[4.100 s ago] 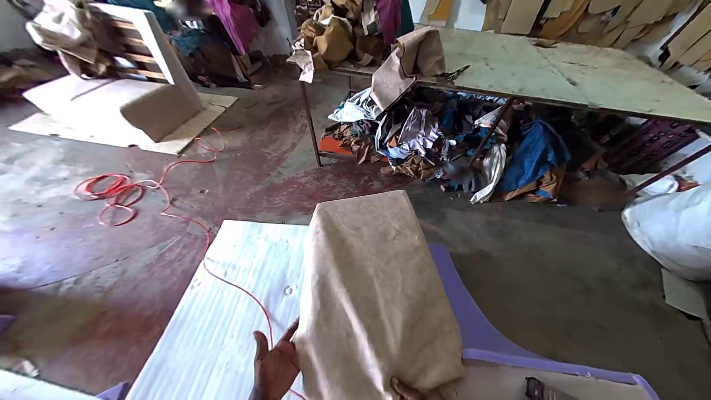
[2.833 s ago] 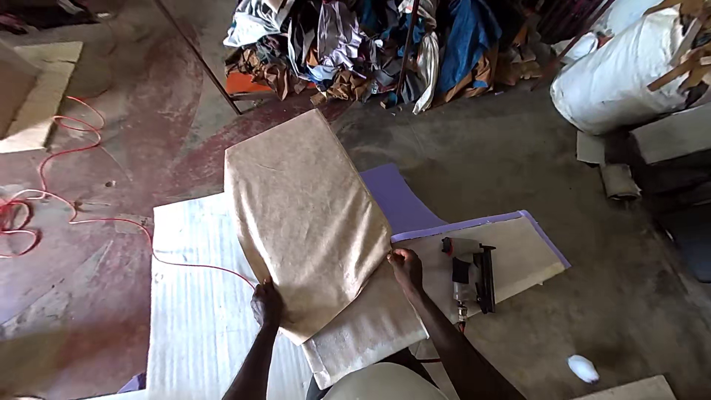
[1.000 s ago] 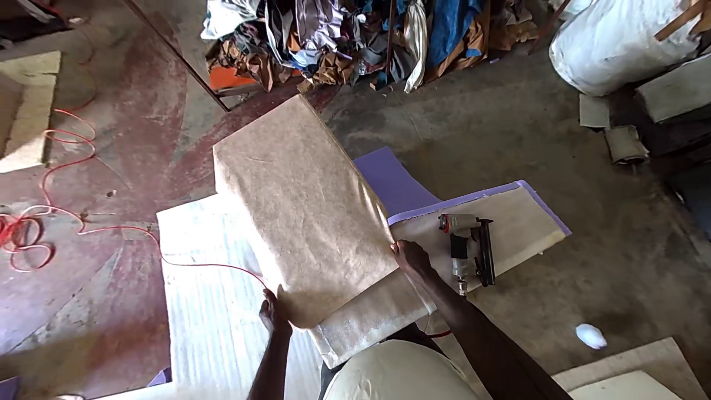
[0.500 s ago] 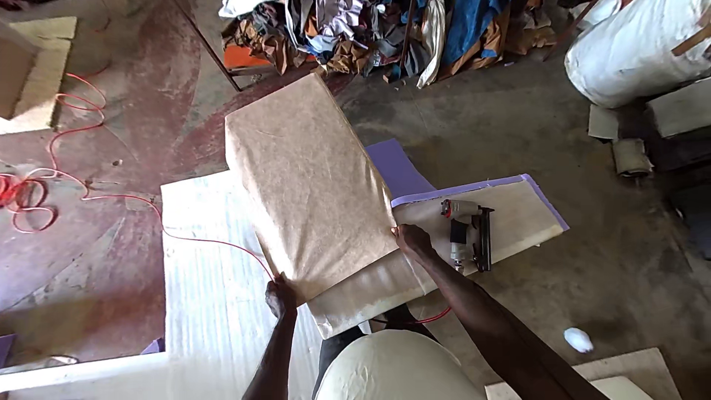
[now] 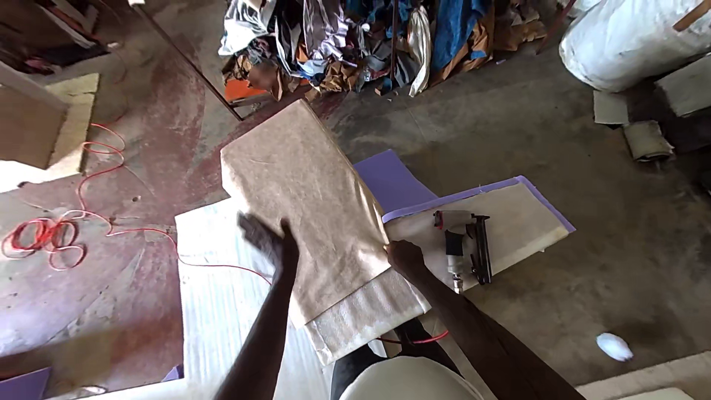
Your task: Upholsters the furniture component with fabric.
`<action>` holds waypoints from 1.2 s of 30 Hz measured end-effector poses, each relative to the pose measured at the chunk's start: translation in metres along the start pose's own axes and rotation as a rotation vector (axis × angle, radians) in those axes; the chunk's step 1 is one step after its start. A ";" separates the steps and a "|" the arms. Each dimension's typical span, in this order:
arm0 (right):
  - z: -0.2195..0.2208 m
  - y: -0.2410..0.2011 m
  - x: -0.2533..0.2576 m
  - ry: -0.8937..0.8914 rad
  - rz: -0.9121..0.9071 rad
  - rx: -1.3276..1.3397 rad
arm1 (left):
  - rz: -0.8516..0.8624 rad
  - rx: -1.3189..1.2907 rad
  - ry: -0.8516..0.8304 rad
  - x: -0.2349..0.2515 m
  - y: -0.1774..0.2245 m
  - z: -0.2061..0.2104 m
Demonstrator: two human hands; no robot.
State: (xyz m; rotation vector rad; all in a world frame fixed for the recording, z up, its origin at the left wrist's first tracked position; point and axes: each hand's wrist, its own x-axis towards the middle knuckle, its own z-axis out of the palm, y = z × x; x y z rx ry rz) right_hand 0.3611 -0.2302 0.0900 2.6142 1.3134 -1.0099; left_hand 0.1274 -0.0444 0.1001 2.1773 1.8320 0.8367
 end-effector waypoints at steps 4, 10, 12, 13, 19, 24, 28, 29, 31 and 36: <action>0.000 0.001 0.003 -0.021 0.030 0.036 | 0.368 -0.117 0.060 0.090 0.151 0.020; -0.005 0.008 0.003 -0.086 0.003 0.065 | 0.676 0.041 -0.370 0.009 0.124 0.171; -0.011 0.012 0.007 -0.094 -0.013 0.087 | 0.716 0.089 -0.495 -0.009 0.108 0.185; -0.011 0.014 0.006 -0.108 -0.023 0.099 | 0.723 0.102 -0.523 -0.014 0.106 0.184; -0.013 0.019 0.004 -0.107 -0.054 0.127 | 0.719 0.107 -0.521 -0.056 0.100 0.158; -0.006 0.021 0.004 -0.088 -0.059 0.155 | 0.699 0.100 -0.533 -0.101 0.093 0.141; -0.005 0.022 0.003 -0.095 -0.050 0.148 | 0.696 0.093 -0.526 -0.114 0.090 0.136; -0.003 0.023 0.003 -0.098 -0.053 0.142 | 0.694 0.089 -0.526 -0.116 0.090 0.136; -0.001 0.024 0.003 -0.109 -0.059 0.132 | 0.691 0.087 -0.523 -0.118 0.089 0.135; 0.004 0.026 0.007 -0.113 -0.078 0.121 | 0.699 0.105 -0.536 -0.117 0.090 0.134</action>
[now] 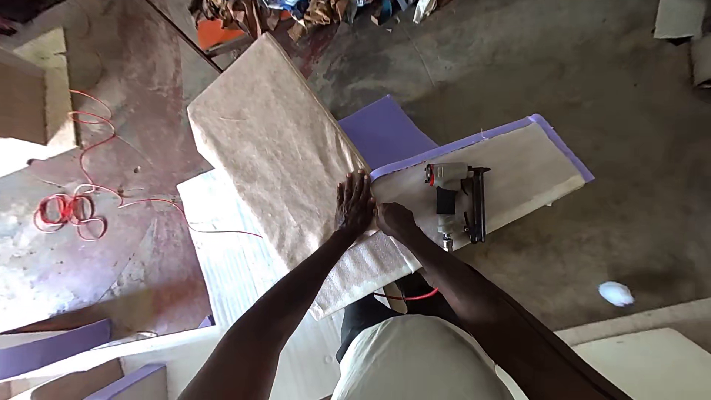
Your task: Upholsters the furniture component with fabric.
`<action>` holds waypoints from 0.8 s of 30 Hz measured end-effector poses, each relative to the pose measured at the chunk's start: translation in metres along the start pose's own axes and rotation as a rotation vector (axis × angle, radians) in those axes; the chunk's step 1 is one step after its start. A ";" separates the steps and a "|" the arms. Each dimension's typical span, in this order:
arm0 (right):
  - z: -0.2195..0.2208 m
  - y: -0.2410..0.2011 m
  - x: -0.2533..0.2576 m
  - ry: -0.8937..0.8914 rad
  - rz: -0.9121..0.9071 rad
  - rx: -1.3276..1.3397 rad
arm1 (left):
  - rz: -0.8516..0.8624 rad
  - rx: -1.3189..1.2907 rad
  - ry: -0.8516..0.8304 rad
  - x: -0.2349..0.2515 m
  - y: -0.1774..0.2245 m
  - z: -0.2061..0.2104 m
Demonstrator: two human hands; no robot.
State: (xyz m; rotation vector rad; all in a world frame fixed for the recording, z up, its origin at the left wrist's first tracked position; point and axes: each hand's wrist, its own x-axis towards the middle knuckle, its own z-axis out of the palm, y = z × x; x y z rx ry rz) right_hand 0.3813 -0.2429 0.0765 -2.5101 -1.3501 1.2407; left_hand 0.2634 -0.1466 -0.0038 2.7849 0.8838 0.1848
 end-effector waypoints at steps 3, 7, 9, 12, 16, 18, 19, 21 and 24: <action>-0.001 -0.001 -0.002 -0.008 0.012 0.013 | 0.005 0.017 0.005 -0.001 0.001 0.002; -0.001 0.000 -0.004 -0.029 0.020 0.015 | 0.002 0.016 0.010 -0.004 0.003 0.005; -0.002 -0.001 -0.004 -0.038 0.029 0.021 | 0.000 0.029 0.025 -0.005 0.004 0.006; -0.001 0.002 -0.008 -0.042 0.045 0.015 | -0.028 0.042 -0.007 -0.008 0.013 0.004; -0.001 0.001 -0.014 -0.038 0.057 0.009 | -0.023 0.041 0.000 -0.010 0.015 0.005; -0.001 0.002 -0.017 -0.038 0.066 0.007 | -0.018 0.063 -0.031 -0.009 0.016 0.004; -0.001 0.004 -0.018 -0.042 0.071 0.009 | -0.022 0.081 -0.064 -0.009 0.017 0.001; -0.002 0.010 -0.019 -0.073 0.070 0.024 | -0.028 0.087 -0.095 -0.009 0.017 0.000; -0.008 0.033 -0.029 -0.080 0.052 0.093 | -0.026 0.072 -0.120 -0.008 0.015 -0.001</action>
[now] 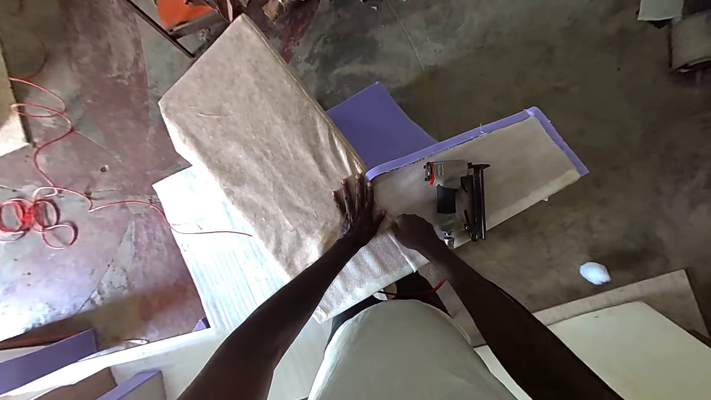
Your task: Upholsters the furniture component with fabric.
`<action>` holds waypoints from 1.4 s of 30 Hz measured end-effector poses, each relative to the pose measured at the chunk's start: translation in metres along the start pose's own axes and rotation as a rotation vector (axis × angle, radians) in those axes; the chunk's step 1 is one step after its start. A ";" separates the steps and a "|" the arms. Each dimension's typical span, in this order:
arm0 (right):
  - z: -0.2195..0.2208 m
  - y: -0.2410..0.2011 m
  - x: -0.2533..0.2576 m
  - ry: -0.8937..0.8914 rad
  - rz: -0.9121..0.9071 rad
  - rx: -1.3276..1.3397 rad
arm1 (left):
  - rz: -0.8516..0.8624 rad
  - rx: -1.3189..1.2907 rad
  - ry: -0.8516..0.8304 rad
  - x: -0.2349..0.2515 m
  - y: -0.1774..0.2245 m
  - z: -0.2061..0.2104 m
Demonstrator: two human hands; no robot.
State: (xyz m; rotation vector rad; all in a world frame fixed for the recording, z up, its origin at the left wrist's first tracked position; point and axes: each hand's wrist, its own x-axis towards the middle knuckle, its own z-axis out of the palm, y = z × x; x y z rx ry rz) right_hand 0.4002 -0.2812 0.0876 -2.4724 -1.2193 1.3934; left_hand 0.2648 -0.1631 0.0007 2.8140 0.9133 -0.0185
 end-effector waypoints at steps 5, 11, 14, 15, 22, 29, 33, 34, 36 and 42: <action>-0.016 0.053 -0.038 0.660 0.061 0.248 | 0.016 -0.031 0.019 -0.002 0.000 -0.004; -0.002 0.074 -0.025 0.873 0.136 0.200 | 0.016 -0.039 0.010 -0.002 -0.001 -0.004; -0.008 0.067 -0.018 0.809 0.199 0.083 | 0.010 -0.045 0.006 -0.002 -0.001 -0.002; -0.011 0.065 -0.017 0.799 0.210 0.078 | 0.012 -0.049 0.007 -0.003 -0.001 -0.001; -0.031 0.051 -0.075 0.645 0.183 0.411 | 0.005 -0.069 -0.020 -0.001 0.000 -0.002; 0.013 0.026 -0.103 0.183 -0.128 1.147 | 0.040 -0.077 0.042 -0.003 -0.002 0.001; 0.015 0.006 -0.091 0.170 -0.145 1.051 | 0.027 -0.077 -0.001 -0.002 -0.002 -0.003; 0.013 0.002 -0.087 0.164 -0.129 1.007 | 0.028 -0.079 -0.009 -0.002 -0.002 -0.004; 0.011 -0.004 -0.077 0.155 -0.102 0.923 | 0.027 -0.082 -0.009 -0.001 -0.001 -0.004; 0.023 -0.005 -0.067 0.189 -0.006 0.590 | 0.027 -0.103 -0.007 -0.001 -0.004 -0.002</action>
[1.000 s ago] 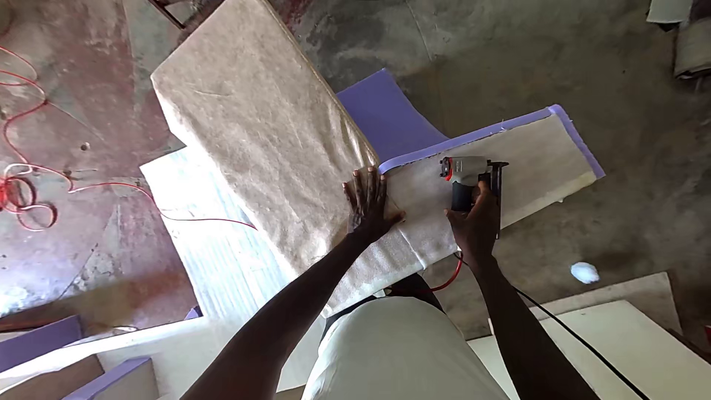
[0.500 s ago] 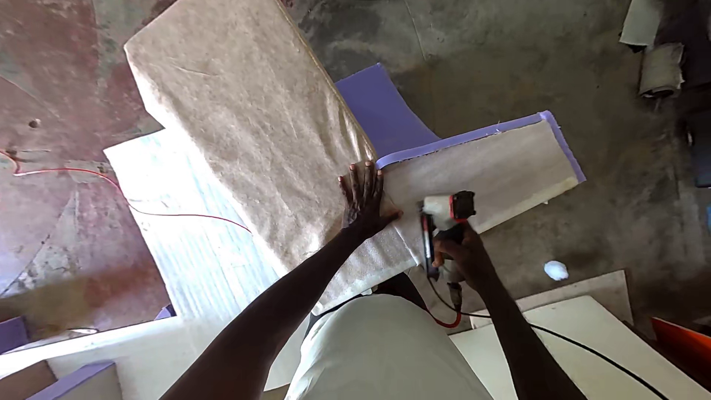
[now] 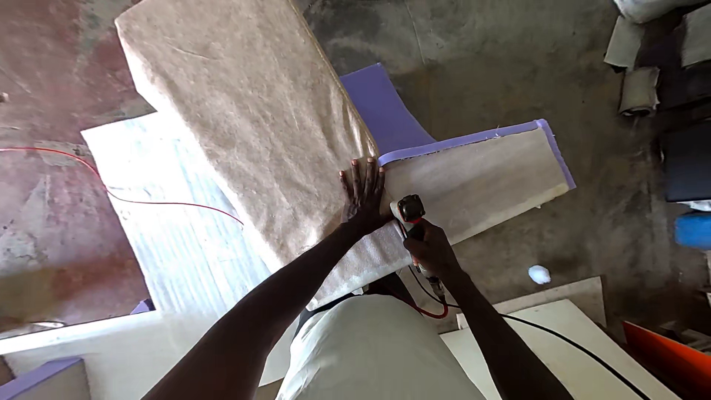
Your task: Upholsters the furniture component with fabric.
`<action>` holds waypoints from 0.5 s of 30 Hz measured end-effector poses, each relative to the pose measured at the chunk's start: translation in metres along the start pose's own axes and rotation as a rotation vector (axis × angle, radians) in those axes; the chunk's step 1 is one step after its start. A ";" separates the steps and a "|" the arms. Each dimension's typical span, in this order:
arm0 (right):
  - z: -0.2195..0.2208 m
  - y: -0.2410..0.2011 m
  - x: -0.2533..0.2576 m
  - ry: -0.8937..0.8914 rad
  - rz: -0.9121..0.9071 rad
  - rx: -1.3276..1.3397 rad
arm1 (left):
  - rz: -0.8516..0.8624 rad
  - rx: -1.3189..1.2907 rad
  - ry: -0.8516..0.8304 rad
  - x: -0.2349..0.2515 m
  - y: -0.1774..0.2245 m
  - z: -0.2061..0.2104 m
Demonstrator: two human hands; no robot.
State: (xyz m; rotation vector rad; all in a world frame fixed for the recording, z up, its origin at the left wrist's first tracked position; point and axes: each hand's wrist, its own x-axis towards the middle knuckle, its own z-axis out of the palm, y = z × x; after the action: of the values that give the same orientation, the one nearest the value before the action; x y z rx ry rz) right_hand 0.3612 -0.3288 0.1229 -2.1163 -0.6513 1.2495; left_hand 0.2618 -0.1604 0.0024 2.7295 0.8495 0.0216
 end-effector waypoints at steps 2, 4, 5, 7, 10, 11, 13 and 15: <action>0.002 -0.003 -0.006 0.020 0.036 -0.130 | -0.006 -0.014 -0.023 -0.001 0.001 -0.001; 0.002 -0.002 -0.005 0.025 0.057 -0.191 | -0.002 -0.018 -0.016 0.000 0.001 -0.001; 0.002 0.001 -0.005 0.021 0.062 -0.181 | 0.001 -0.018 -0.015 -0.001 0.001 -0.001; -0.003 0.008 -0.002 0.004 0.041 -0.047 | 0.007 -0.010 0.004 -0.002 0.001 0.000; -0.011 0.016 -0.011 -0.003 -0.011 0.310 | 0.018 -0.002 0.012 -0.001 0.001 0.000; -0.013 0.018 -0.015 0.017 -0.018 0.378 | 0.021 0.000 0.022 -0.001 0.000 0.001; -0.017 0.022 -0.023 0.038 -0.022 0.425 | 0.022 -0.010 0.015 -0.002 0.000 0.001; -0.017 0.020 -0.026 0.036 -0.027 0.396 | 0.027 -0.023 0.013 -0.003 -0.001 0.001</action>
State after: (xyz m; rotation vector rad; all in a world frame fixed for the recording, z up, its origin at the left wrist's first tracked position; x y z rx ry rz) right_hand 0.3675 -0.3643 0.1310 -1.7914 -0.3777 1.2087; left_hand 0.2593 -0.1613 0.0017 2.7217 0.8114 0.0547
